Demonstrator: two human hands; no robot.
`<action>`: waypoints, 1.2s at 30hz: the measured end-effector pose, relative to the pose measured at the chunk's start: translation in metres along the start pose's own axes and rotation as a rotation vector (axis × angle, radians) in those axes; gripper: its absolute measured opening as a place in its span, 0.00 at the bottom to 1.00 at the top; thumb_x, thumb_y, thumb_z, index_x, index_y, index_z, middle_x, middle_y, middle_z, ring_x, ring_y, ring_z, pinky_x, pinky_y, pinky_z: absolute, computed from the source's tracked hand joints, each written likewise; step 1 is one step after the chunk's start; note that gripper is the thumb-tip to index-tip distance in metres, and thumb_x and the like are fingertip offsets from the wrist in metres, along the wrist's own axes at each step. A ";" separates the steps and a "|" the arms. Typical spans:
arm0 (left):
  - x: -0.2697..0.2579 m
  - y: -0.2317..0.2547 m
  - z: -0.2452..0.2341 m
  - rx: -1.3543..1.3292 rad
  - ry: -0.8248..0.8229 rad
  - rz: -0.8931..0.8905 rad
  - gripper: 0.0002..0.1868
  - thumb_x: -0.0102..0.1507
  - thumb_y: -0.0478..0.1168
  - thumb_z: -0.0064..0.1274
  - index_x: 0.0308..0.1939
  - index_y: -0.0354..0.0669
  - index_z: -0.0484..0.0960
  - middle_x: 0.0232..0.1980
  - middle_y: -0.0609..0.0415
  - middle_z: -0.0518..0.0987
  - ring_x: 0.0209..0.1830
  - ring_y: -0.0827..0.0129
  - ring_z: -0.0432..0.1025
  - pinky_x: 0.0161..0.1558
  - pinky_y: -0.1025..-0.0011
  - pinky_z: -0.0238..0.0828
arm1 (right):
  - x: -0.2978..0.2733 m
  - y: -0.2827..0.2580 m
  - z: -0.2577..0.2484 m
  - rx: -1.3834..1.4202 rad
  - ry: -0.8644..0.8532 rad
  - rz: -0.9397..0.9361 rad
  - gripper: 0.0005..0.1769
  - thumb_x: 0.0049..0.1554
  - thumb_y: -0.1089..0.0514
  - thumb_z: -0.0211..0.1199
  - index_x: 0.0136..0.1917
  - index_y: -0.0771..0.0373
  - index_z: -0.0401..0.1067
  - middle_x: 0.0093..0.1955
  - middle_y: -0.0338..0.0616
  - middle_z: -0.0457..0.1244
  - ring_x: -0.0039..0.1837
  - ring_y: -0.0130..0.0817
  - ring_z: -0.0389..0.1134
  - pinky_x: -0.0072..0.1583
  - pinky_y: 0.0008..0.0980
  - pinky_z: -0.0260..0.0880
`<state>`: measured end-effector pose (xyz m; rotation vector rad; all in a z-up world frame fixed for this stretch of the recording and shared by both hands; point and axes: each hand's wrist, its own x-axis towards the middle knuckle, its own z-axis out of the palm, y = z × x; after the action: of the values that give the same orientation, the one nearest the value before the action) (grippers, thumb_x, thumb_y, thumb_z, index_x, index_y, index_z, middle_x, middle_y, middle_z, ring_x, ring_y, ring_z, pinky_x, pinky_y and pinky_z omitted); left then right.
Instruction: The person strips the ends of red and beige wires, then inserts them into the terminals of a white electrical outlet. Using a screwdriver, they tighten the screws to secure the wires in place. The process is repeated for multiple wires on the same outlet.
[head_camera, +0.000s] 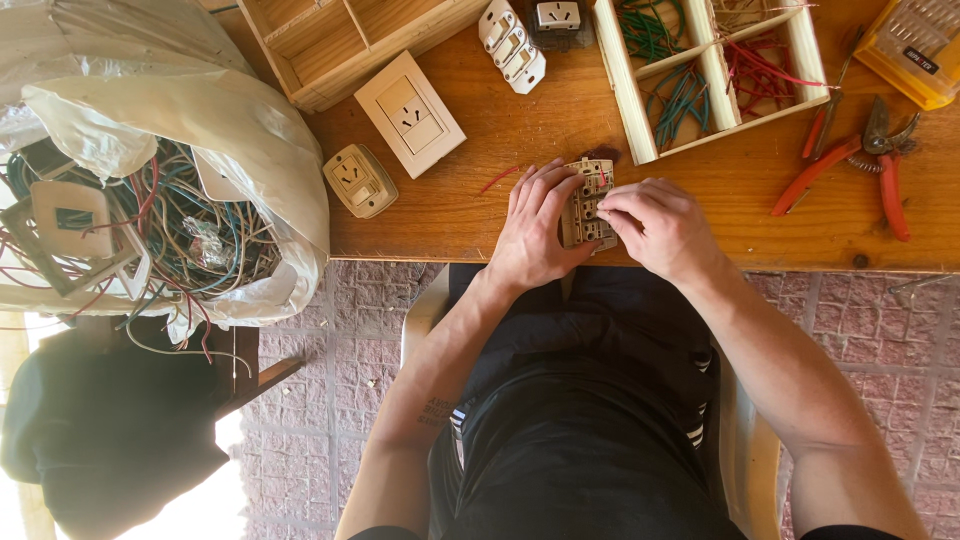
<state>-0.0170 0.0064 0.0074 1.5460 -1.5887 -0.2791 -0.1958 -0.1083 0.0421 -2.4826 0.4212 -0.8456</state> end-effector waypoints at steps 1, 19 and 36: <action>-0.001 -0.001 0.001 0.000 0.010 -0.001 0.49 0.48 0.53 0.76 0.68 0.41 0.70 0.66 0.47 0.71 0.75 0.51 0.64 0.77 0.48 0.54 | 0.001 -0.002 0.002 0.006 0.012 0.006 0.06 0.59 0.68 0.69 0.49 0.60 0.78 0.49 0.45 0.73 0.46 0.42 0.74 0.47 0.37 0.71; -0.004 -0.008 0.003 0.014 -0.027 -0.013 0.43 0.51 0.53 0.75 0.63 0.41 0.72 0.69 0.46 0.72 0.77 0.51 0.62 0.79 0.51 0.52 | -0.043 -0.030 -0.027 -0.246 -0.256 0.608 0.24 0.58 0.48 0.72 0.60 0.65 0.74 0.47 0.54 0.69 0.50 0.54 0.73 0.52 0.52 0.73; 0.000 -0.004 0.000 0.050 -0.043 -0.029 0.42 0.51 0.54 0.74 0.63 0.45 0.72 0.69 0.48 0.72 0.76 0.53 0.64 0.79 0.53 0.53 | -0.034 0.020 -0.056 -0.253 -0.198 0.223 0.08 0.64 0.58 0.66 0.57 0.59 0.77 0.51 0.45 0.67 0.52 0.47 0.73 0.51 0.42 0.75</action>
<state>-0.0147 0.0056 0.0044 1.6124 -1.6180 -0.2927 -0.2602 -0.1302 0.0539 -2.6508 0.7570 -0.4775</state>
